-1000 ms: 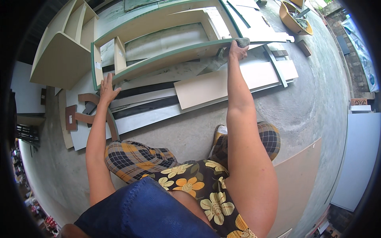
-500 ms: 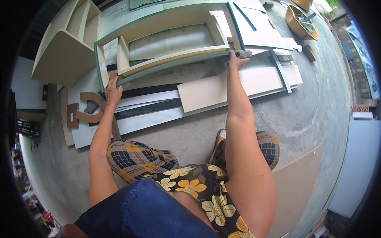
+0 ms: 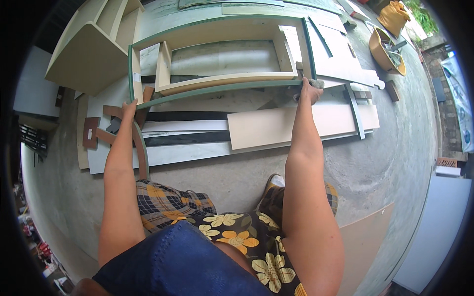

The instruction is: Cleaning and wiping down wooden furniture components with a cloth.

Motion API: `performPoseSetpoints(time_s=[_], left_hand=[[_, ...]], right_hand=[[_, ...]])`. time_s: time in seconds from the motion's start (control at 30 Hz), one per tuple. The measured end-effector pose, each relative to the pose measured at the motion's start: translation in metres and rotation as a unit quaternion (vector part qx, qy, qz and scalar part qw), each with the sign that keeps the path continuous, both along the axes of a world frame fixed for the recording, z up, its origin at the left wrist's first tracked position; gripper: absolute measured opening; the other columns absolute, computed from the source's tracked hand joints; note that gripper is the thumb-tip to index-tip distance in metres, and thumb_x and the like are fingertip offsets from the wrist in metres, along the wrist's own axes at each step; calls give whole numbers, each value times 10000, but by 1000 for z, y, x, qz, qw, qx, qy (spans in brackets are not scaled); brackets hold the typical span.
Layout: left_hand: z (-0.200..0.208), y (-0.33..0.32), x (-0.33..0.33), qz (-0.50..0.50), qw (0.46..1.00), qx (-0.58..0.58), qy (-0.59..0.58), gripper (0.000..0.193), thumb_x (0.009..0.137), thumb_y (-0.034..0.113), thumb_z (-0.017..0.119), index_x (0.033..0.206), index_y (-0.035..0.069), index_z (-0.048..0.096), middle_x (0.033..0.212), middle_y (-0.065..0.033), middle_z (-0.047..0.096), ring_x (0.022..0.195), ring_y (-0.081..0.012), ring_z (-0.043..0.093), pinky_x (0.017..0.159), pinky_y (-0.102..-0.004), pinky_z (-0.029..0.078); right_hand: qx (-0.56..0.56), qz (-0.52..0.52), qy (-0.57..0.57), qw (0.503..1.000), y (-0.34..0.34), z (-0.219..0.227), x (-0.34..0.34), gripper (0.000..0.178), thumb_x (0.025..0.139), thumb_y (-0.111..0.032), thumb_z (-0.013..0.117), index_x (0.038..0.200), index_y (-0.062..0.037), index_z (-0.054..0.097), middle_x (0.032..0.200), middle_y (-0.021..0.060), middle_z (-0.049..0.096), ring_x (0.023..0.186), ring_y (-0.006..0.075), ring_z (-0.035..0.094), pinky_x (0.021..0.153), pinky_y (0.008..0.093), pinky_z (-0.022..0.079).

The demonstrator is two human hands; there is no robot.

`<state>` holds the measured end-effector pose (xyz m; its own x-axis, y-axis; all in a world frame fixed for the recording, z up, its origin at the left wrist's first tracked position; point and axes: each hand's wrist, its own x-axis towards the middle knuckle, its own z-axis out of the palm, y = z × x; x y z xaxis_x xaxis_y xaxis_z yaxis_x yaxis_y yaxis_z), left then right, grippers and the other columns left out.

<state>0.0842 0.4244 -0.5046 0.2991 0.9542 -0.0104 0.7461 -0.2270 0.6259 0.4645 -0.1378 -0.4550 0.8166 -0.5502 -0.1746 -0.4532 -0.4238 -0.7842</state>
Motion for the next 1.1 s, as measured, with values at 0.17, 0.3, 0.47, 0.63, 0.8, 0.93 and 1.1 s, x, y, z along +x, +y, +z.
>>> performPoseSetpoints(time_s=[0.17, 0.3, 0.47, 0.63, 0.8, 0.93, 1.1], left_hand=[[-22, -42, 22, -16, 996, -80, -48, 627, 722, 345, 707, 1145, -93, 560, 1105, -280, 602, 1027, -373, 597, 885, -397, 450], [-2, -2, 1, -60, 982, -128, -121, 429, 745, 277, 690, 1045, -25, 649, 916, -160, 687, 820, -237, 666, 755, -345, 496], [-4, -6, 27, -104, 992, -48, -55, 426, 738, 293, 694, 1035, -8, 644, 933, -180, 680, 850, -291, 661, 773, -378, 495], [-8, -13, 35, -36, 999, 30, 26, 417, 768, 337, 661, 1025, 10, 635, 1013, -235, 643, 955, -387, 614, 837, -448, 475], [15, -28, 46, -3, 998, 44, 54, 421, 789, 339, 641, 1072, 27, 624, 1037, -218, 643, 994, -379, 604, 861, -439, 473], [37, -21, 44, -10, 996, 33, 86, 404, 791, 330, 639, 1079, 47, 628, 1044, -204, 645, 1002, -368, 606, 864, -435, 475], [57, -3, 24, -16, 997, 24, 76, 395, 783, 356, 632, 1059, 72, 643, 1035, -189, 653, 986, -356, 617, 851, -432, 480]], right_hand=[[-62, -18, 32, 997, -23, 0, 7, 992, 558, -515, 810, 1261, 48, 395, 1204, 261, 538, 1089, 386, 562, 939, 431, 465], [-55, 20, 47, 997, -10, -1, 11, 986, 538, -539, 810, 1229, 54, 432, 1199, 252, 545, 1100, 368, 559, 948, 420, 454], [-51, 17, 41, 998, -19, -8, 25, 894, 563, -410, 753, 1240, 74, 427, 1183, 246, 557, 1072, 360, 574, 934, 410, 460], [-9, -18, 13, 1000, -14, -13, 17, 870, 558, -389, 758, 1214, 92, 451, 1150, 237, 577, 1037, 337, 595, 924, 374, 467], [6, -40, -7, 999, -18, -5, 14, 723, 593, -298, 752, 1189, 24, 498, 1102, 193, 613, 962, 322, 629, 889, 370, 484], [-27, -55, -15, 998, -13, 5, 12, 727, 558, -355, 753, 1131, 28, 520, 1053, 201, 624, 936, 339, 634, 855, 393, 490], [-39, -35, -37, 998, -8, 15, 8, 765, 559, -374, 748, 1127, 79, 508, 1063, 234, 613, 976, 359, 621, 875, 401, 477]])
